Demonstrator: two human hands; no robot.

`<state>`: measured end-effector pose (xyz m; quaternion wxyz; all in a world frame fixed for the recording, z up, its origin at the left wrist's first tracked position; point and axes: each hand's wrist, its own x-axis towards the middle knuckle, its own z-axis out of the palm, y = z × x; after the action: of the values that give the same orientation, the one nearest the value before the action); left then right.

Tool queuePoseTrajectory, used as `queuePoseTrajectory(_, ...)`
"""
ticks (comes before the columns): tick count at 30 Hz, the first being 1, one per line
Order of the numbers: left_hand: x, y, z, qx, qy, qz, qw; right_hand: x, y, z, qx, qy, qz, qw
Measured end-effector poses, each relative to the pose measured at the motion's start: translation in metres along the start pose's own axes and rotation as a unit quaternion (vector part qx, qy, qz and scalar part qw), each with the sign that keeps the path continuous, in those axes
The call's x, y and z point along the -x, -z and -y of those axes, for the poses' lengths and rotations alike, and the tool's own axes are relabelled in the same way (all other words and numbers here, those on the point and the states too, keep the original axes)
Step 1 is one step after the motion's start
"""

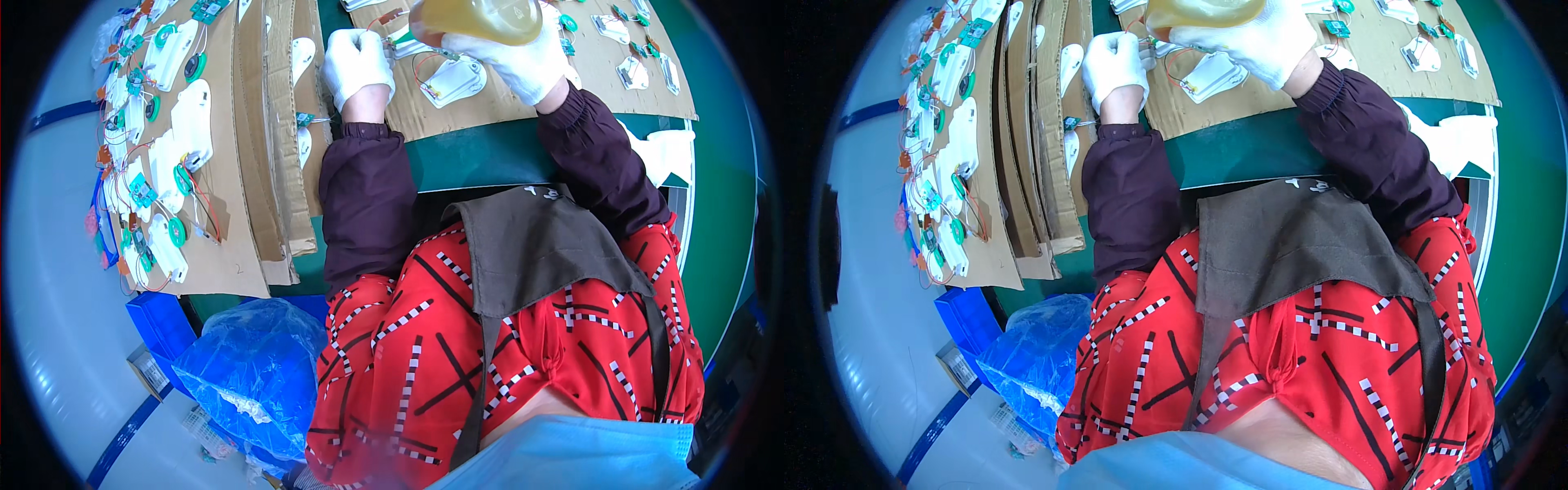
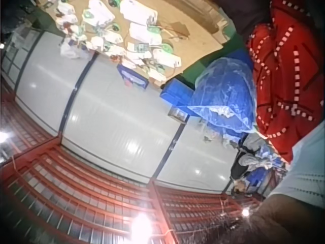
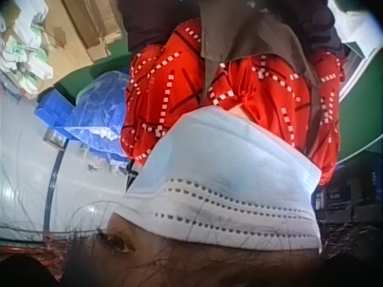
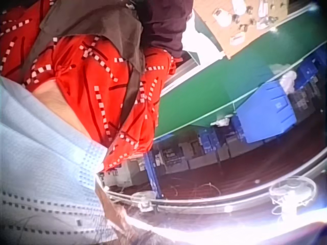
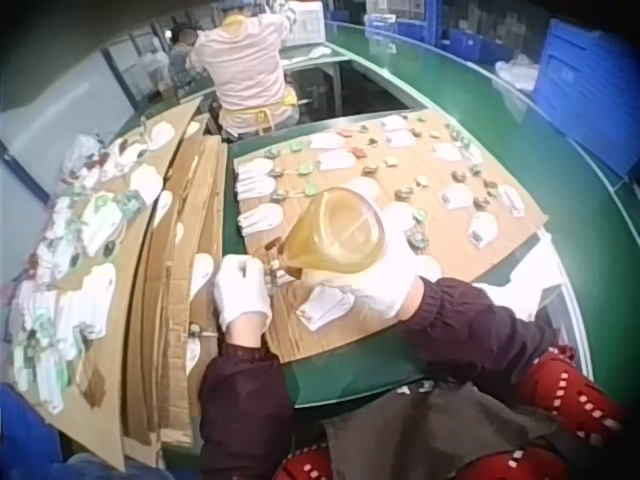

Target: Applying liquid from a squeeze bottle to small plastic components arranged on a cardboard template.

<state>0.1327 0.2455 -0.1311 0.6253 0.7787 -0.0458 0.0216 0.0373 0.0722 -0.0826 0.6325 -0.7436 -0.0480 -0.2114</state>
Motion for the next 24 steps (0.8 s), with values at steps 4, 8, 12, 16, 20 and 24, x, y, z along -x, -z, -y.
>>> queuePoseTrajectory(4,0.007,0.005,-0.016,-0.013,-0.006,0.003,1.0,-0.001,-0.003,0.015,-0.131,-0.054,0.001,0.99)
queuePoseTrajectory(8,-0.001,0.005,0.003,-0.099,-0.09,-0.026,0.991,-0.006,-0.007,0.027,-0.11,-0.095,-0.037,0.989)
queuePoseTrajectory(12,0.002,0.006,-0.005,-0.087,-0.016,-0.009,0.996,-0.013,-0.003,0.028,-0.046,-0.077,-0.043,0.995)
queuePoseTrajectory(16,-0.005,0.005,0.009,-0.087,-0.017,-0.01,0.996,-0.017,-0.003,0.03,-0.017,-0.077,-0.063,0.995)
queuePoseTrajectory(20,-0.004,0.004,0.007,-0.09,-0.034,-0.011,0.995,-0.032,-0.016,0.015,-0.049,0.063,-0.138,0.987)
queuePoseTrajectory(24,-0.004,0.005,0.006,-0.092,-0.029,-0.014,0.995,-0.062,-0.002,0.015,-0.018,-0.132,-0.071,0.988)
